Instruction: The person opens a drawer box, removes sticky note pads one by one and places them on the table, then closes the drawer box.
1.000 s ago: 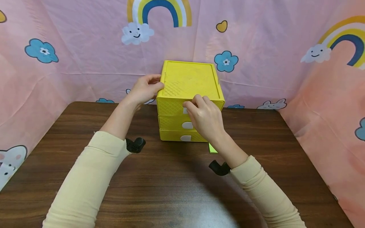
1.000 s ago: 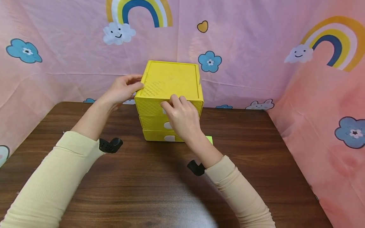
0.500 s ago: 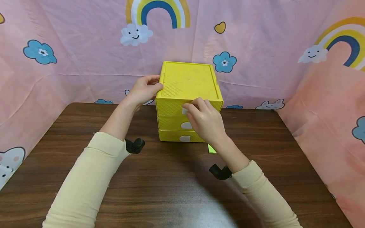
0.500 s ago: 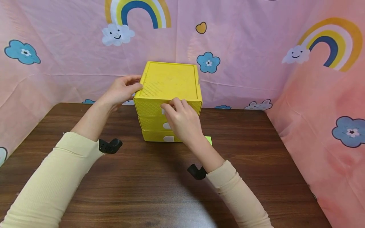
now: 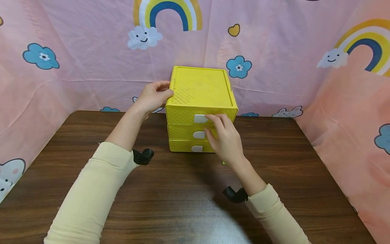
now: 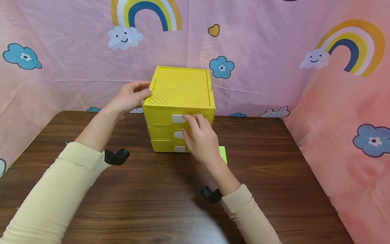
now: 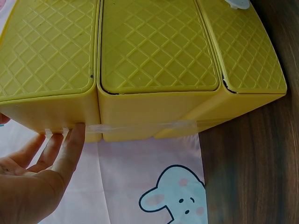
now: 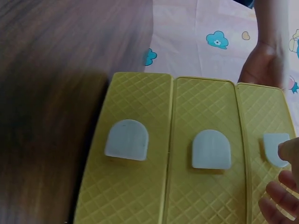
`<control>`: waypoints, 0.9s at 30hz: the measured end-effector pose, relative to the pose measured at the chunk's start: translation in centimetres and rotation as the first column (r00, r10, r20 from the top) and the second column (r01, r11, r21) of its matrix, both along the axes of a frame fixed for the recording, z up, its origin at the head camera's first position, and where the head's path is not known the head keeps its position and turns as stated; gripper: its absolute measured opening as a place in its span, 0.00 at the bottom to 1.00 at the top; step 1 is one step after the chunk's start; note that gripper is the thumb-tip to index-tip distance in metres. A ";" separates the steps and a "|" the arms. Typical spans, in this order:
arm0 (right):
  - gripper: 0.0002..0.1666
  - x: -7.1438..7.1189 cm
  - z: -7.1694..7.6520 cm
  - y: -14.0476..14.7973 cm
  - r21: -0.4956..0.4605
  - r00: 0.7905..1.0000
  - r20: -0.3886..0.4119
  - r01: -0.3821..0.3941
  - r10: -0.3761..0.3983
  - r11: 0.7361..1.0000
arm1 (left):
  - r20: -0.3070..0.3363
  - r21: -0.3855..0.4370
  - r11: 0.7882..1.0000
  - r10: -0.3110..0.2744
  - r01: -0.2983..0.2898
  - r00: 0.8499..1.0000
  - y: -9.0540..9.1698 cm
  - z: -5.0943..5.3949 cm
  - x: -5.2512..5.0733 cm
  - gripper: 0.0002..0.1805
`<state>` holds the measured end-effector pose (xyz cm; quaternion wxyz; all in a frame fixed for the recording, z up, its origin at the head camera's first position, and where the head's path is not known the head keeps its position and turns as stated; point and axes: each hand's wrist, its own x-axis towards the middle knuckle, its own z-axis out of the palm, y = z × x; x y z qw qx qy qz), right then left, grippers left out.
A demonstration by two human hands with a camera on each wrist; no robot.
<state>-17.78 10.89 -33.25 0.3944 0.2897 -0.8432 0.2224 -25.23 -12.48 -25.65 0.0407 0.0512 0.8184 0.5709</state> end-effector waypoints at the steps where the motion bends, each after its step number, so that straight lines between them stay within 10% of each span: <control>1: 0.22 0.0 -0.2 0.0 -0.005 1.000 0.006 0.006 -0.006 1.000 | 0.000 0.001 1.000 -0.001 0.001 1.000 0.0 0.0 0.0 0.30; 27: 0.18 0.2 -3.5 -0.2 -0.073 0.988 0.153 0.032 -0.020 0.997 | 0.007 0.004 1.000 0.006 -0.006 1.000 0.0 0.1 0.1 0.30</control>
